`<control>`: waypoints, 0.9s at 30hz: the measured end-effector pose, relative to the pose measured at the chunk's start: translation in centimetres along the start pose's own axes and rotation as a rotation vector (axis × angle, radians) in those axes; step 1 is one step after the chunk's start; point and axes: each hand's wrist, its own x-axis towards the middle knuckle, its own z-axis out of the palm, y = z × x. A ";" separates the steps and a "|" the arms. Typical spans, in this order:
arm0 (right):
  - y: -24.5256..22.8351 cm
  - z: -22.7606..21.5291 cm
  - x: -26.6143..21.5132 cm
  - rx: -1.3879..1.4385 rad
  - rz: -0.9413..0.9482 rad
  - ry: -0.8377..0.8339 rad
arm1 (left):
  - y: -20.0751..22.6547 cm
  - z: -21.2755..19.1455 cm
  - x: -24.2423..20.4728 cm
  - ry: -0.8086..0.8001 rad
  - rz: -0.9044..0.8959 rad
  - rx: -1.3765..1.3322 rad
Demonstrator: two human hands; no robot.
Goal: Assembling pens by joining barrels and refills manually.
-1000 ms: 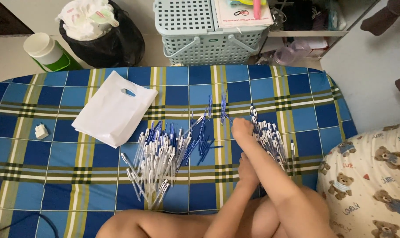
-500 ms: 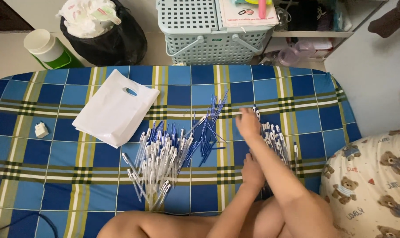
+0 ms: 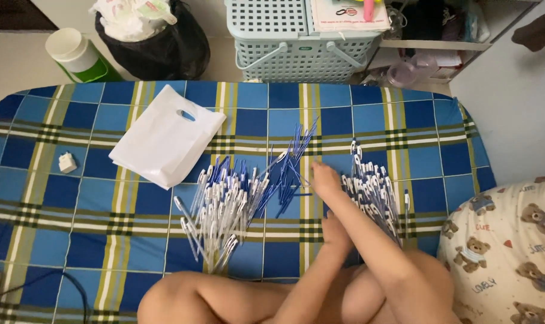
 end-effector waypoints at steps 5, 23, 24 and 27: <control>-2.1 -3.0 -5.7 0.081 -0.006 -0.017 | -5.1 1.4 -2.4 0.159 0.014 0.062; 7.6 0.7 -7.2 -0.106 0.125 -0.087 | -25.0 0.1 -9.7 0.467 -0.473 0.369; 8.5 1.4 -7.0 -0.202 0.169 -0.096 | -25.0 -0.1 -9.0 0.431 -0.392 0.393; 7.6 0.4 -8.0 -0.177 0.107 -0.046 | -24.0 -1.0 -8.8 0.442 -0.321 0.301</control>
